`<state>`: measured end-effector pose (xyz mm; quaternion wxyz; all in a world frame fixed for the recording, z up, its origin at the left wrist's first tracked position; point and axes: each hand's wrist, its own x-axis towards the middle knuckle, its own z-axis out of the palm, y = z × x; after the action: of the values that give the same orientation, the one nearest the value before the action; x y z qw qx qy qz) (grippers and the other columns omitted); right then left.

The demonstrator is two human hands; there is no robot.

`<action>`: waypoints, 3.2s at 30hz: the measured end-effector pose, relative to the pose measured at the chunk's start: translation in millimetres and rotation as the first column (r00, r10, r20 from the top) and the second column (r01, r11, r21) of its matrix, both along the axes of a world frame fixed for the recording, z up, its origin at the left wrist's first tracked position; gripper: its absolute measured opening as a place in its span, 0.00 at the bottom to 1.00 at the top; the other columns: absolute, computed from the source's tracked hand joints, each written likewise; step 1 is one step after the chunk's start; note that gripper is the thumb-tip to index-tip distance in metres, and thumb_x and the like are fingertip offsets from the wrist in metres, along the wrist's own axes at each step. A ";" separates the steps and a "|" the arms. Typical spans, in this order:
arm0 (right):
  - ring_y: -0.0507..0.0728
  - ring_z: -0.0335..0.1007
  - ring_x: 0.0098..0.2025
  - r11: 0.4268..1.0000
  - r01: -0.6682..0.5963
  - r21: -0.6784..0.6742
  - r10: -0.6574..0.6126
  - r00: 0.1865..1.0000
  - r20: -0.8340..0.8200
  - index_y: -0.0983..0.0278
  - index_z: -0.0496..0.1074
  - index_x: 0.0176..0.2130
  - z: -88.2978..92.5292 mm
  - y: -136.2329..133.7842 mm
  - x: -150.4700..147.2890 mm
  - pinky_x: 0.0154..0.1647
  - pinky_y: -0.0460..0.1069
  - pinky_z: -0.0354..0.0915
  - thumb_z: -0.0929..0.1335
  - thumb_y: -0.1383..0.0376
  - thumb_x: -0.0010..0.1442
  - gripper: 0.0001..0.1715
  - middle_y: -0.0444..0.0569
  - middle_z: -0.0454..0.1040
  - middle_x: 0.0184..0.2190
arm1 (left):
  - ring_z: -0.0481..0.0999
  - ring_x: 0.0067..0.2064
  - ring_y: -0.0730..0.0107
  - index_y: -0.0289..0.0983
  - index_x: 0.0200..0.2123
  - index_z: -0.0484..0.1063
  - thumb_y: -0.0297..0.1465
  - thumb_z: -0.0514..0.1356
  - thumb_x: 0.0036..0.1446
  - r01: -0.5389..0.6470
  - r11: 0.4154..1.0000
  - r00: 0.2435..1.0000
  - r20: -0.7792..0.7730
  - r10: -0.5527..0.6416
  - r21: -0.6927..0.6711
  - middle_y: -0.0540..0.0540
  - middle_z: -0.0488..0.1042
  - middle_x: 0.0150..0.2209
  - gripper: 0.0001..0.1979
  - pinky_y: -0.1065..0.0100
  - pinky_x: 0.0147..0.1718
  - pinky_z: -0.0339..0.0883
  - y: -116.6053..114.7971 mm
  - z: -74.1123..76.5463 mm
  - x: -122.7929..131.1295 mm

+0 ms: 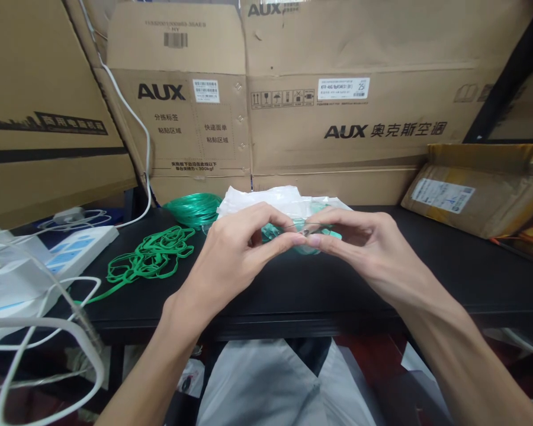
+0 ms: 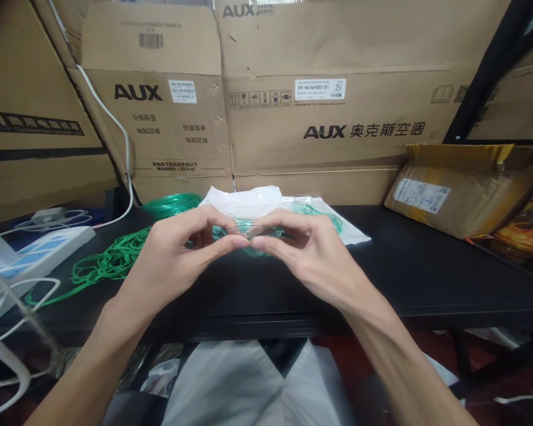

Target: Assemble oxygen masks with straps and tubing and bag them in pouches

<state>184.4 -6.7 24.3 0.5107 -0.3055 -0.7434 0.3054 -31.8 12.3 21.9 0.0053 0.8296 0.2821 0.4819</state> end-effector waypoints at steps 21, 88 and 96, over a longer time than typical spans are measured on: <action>0.58 0.73 0.42 0.993 -0.112 0.048 0.113 0.993 -0.032 0.58 0.80 0.37 -1.2 5.2 10.0 0.45 0.52 0.69 0.75 0.63 0.62 0.01 0.46 0.77 0.38 | 0.67 0.31 0.74 0.39 0.38 0.73 0.29 0.69 0.60 0.163 0.980 0.986 0.026 -0.167 0.115 0.49 0.75 0.37 0.07 0.69 0.29 0.65 -6.9 -0.7 9.6; 0.62 0.75 0.51 0.989 0.150 0.021 -0.151 0.984 0.093 0.57 0.74 0.48 -37.5 48.3 -4.5 0.48 0.54 0.71 0.68 0.49 0.67 0.18 0.51 0.76 0.50 | 0.66 0.33 0.71 0.36 0.29 0.77 0.44 0.56 0.68 0.132 0.836 0.991 0.062 -0.117 -0.532 0.52 0.70 0.28 0.21 0.70 0.34 0.57 12.0 -20.8 11.8; 0.66 0.64 0.68 0.989 0.105 0.108 -0.135 0.939 0.318 0.56 0.66 0.67 -55.6 49.3 -20.0 0.70 0.62 0.58 0.70 0.51 0.65 0.35 0.52 0.70 0.66 | 0.78 0.42 0.63 0.37 0.38 0.82 0.45 0.56 0.68 0.124 0.842 0.989 0.131 -0.065 -0.526 0.48 0.82 0.38 0.21 0.69 0.43 0.64 24.5 -25.9 0.1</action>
<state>164.4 42.6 -31.4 0.4124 -0.3732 -0.8101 0.1857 -31.7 36.8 -4.0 0.2740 0.7812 0.3627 0.4280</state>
